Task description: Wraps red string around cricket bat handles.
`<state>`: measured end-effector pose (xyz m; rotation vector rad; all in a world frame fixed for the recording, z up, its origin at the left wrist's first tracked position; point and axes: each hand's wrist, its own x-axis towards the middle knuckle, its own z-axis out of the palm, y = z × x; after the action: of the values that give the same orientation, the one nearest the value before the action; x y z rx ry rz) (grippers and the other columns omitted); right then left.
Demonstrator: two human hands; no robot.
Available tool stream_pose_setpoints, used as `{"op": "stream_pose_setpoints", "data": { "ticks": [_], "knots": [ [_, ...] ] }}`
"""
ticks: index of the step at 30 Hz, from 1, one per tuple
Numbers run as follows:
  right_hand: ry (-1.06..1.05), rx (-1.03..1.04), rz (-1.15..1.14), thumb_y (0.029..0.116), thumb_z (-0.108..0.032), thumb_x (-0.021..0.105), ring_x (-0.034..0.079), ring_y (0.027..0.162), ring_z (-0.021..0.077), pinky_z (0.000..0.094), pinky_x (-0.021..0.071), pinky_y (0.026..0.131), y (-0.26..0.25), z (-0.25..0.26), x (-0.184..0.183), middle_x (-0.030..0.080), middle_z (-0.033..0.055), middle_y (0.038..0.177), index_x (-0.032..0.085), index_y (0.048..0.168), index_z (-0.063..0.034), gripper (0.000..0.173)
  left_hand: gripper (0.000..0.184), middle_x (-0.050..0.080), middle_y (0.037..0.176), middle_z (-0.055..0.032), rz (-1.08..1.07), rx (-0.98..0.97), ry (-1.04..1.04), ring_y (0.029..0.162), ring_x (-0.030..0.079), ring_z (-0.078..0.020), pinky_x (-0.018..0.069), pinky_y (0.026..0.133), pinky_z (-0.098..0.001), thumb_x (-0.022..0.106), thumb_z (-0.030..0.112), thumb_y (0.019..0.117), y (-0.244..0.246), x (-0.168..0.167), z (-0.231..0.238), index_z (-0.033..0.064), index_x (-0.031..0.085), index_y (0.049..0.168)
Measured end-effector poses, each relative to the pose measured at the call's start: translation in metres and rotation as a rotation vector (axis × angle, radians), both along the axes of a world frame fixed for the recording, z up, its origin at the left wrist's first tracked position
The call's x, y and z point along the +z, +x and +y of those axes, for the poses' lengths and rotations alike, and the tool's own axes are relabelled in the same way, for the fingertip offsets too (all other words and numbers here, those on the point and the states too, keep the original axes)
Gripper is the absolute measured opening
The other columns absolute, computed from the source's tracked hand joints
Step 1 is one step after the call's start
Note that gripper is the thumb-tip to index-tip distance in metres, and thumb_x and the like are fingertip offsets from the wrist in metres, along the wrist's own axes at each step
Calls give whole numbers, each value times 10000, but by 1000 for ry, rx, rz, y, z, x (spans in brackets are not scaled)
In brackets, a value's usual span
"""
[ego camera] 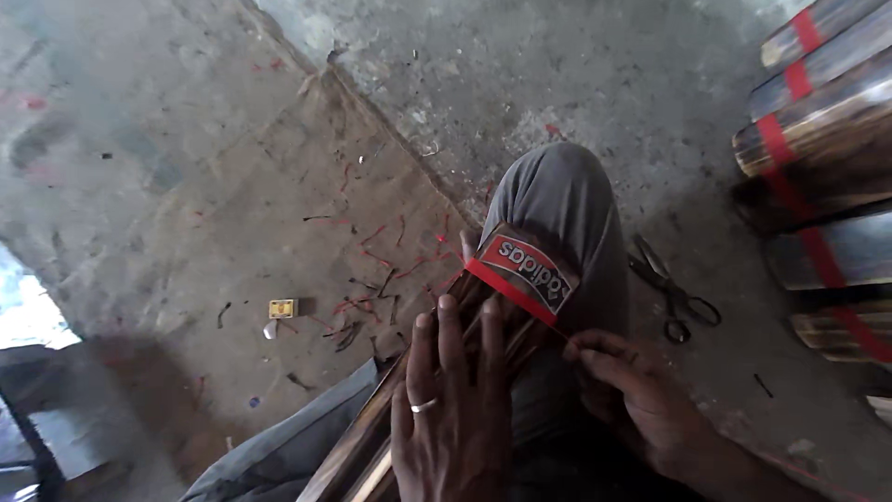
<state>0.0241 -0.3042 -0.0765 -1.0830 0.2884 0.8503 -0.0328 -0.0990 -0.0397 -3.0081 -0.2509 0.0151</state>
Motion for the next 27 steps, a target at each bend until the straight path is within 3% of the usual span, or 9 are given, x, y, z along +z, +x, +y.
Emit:
{"op": "stream_pose_setpoints", "data": {
  "ticks": [4,10,13,15,17,19,22,25,27],
  "knots": [
    [28,-13,101,1039,-198,575,441,524,66,207,400,475,-4,0,-4,508,20,701,709,1141,-92,199,710,278,1662,-148,5,-12,-6,1412,431,-400,506,927,-533,624,582,914,3,-3,-2,538,323,1555],
    [87,-34,126,1052,-220,554,419,512,59,201,382,464,1,7,-2,473,10,686,693,1145,-98,207,758,291,1660,-114,2,-25,-75,1390,447,-397,528,838,-554,667,557,856,10,2,9,567,335,1537],
    [139,39,26,1045,-200,563,421,519,53,205,387,484,5,13,6,469,-5,665,698,1123,-97,187,810,382,1610,-41,77,-45,-268,1290,542,-368,561,699,-568,704,610,796,19,24,29,564,356,1526],
    [163,78,-59,1045,-193,563,429,529,49,209,396,498,8,20,17,486,-7,670,712,1100,-106,181,928,438,1552,22,185,-59,-472,1202,602,-304,572,638,-574,755,554,717,23,41,46,573,314,1534],
    [196,87,-141,1041,-193,576,435,530,43,208,398,496,12,25,29,513,-2,677,725,1084,-111,176,994,500,1468,80,316,-63,-759,1139,623,-189,593,725,-539,796,479,682,27,52,62,559,302,1541],
    [217,87,-206,1040,-188,578,430,526,27,189,386,487,15,29,39,525,-5,680,728,1080,-110,174,998,567,1366,106,445,-53,-1025,1037,648,-81,618,778,-424,802,434,709,29,52,74,541,286,1556],
    [151,90,-252,1039,-191,559,443,534,29,183,394,487,18,34,38,536,-2,695,730,1087,-126,189,884,617,1294,85,490,-12,-1254,955,669,-79,620,757,-377,773,358,806,27,40,83,521,324,1550],
    [68,108,-276,1051,-216,539,459,544,55,200,408,487,25,41,27,559,22,735,720,1129,-142,211,684,459,1528,105,183,-51,-1000,1285,561,-132,573,965,-468,666,396,921,17,37,79,469,389,1541],
    [26,120,-274,1062,-220,517,447,534,77,217,403,484,31,46,24,523,32,716,704,1155,-130,228,617,420,1585,-13,-50,-23,-643,1393,468,-300,477,999,-618,618,412,947,5,30,58,396,441,1538]
  ]
}}
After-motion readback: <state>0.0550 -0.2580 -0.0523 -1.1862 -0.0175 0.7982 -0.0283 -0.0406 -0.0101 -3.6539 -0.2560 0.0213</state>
